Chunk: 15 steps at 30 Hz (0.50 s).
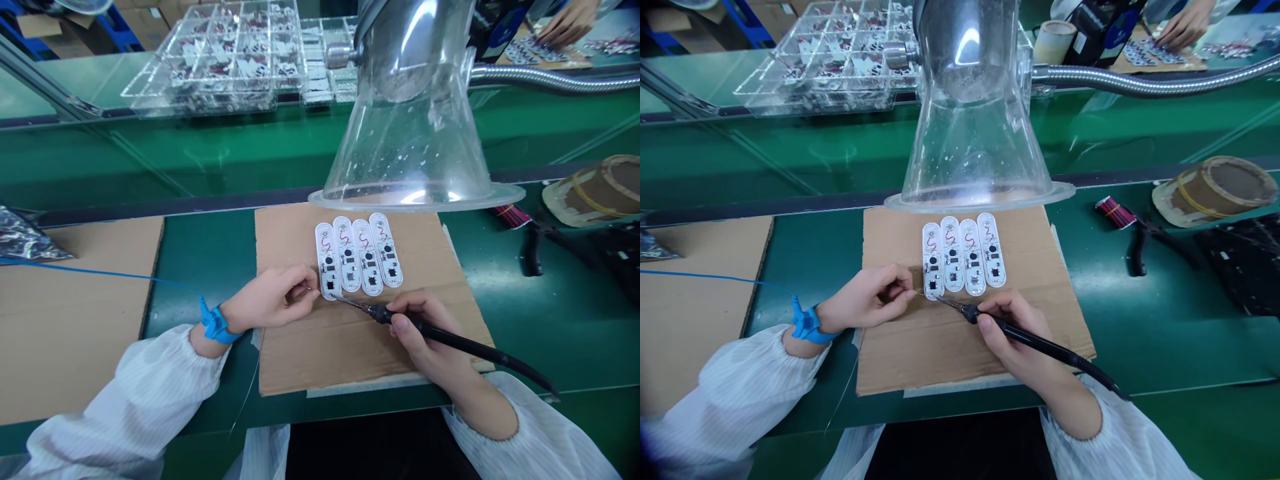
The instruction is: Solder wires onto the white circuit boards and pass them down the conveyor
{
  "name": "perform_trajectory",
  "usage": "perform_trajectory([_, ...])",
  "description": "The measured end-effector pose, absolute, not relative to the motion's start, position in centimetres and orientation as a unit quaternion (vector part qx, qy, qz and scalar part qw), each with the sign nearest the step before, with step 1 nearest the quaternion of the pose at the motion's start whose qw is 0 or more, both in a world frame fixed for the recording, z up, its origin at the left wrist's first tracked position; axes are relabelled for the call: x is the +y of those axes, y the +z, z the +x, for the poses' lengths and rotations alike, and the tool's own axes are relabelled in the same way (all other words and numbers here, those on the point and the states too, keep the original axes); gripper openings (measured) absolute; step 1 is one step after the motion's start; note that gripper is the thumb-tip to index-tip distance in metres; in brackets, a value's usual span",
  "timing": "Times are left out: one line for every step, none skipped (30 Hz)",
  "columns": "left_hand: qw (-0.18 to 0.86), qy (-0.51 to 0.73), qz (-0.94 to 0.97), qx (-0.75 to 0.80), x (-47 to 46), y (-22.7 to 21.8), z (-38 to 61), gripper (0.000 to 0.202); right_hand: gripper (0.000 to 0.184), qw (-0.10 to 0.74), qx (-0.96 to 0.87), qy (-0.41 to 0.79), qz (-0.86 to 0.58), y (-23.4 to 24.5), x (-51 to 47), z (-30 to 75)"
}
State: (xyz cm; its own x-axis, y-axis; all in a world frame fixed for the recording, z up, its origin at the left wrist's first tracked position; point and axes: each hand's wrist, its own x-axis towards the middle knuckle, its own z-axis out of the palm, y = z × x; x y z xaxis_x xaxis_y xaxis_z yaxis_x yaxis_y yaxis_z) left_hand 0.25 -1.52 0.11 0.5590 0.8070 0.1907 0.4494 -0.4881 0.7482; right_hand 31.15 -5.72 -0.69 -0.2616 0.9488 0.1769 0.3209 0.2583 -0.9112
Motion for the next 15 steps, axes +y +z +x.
perform_trajectory([0.326, 0.269, 0.821, 0.383, -1.53, 0.12, 0.25, 0.006, 0.007, 0.392, -0.692, 0.395, -0.46, -0.66, -5.68, 31.11])
perform_trajectory([0.323, 0.267, 0.824, 0.382, -1.52, 0.13, 0.25, 0.006, 0.007, 0.389, -0.695, 0.394, -0.46, -0.68, -5.67, 31.09])
perform_trajectory([0.322, 0.264, 0.825, 0.381, -1.51, 0.15, 0.24, 0.006, 0.007, 0.387, -0.694, 0.395, -0.46, -0.74, -5.69, 31.11])
perform_trajectory([0.323, 0.262, 0.826, 0.381, -1.49, 0.18, 0.22, 0.007, 0.007, 0.386, -0.692, 0.398, -0.462, -0.85, -5.75, 31.17])
perform_trajectory([0.324, 0.261, 0.825, 0.382, -1.46, 0.2, 0.2, 0.007, 0.007, 0.388, -0.687, 0.401, -0.465, -0.97, -5.83, 31.25])
perform_trajectory([0.326, 0.261, 0.824, 0.382, -1.44, 0.22, 0.17, 0.007, 0.008, 0.392, -0.682, 0.403, -0.467, -1.09, -5.91, 31.34])
perform_trajectory([0.329, 0.262, 0.823, 0.382, -1.41, 0.24, 0.14, 0.007, 0.009, 0.397, -0.678, 0.405, -0.469, -1.17, -5.98, 31.42])
perform_trajectory([0.33, 0.262, 0.822, 0.382, -1.4, 0.24, 0.12, 0.007, 0.01, 0.402, -0.675, 0.404, -0.468, -1.21, -6.01, 31.47])
perform_trajectory([0.33, 0.263, 0.822, 0.382, -1.4, 0.24, 0.1, 0.007, 0.01, 0.404, -0.676, 0.404, -0.466, -1.18, -6.01, 31.5])
perform_trajectory([0.329, 0.263, 0.823, 0.382, -1.4, 0.24, 0.09, 0.007, 0.011, 0.402, -0.679, 0.404, -0.462, -1.09, -5.96, 31.48])
perform_trajectory([0.327, 0.264, 0.823, 0.382, -1.42, 0.23, 0.09, 0.008, 0.011, 0.398, -0.684, 0.404, -0.459, -0.96, -5.88, 31.42])
perform_trajectory([0.325, 0.264, 0.824, 0.382, -1.44, 0.22, 0.1, 0.008, 0.011, 0.394, -0.69, 0.402, -0.456, -0.8, -5.78, 31.34])
perform_trajectory([0.323, 0.263, 0.825, 0.382, -1.46, 0.22, 0.13, 0.008, 0.011, 0.39, -0.694, 0.4, -0.454, -0.64, -5.67, 31.25])
perform_trajectory([0.321, 0.261, 0.826, 0.382, -1.48, 0.21, 0.15, 0.008, 0.011, 0.389, -0.697, 0.398, -0.452, -0.53, -5.57, 31.15])
perform_trajectory([0.321, 0.257, 0.827, 0.383, -1.49, 0.21, 0.18, 0.008, 0.012, 0.387, -0.698, 0.398, -0.452, -0.49, -5.52, 31.07])
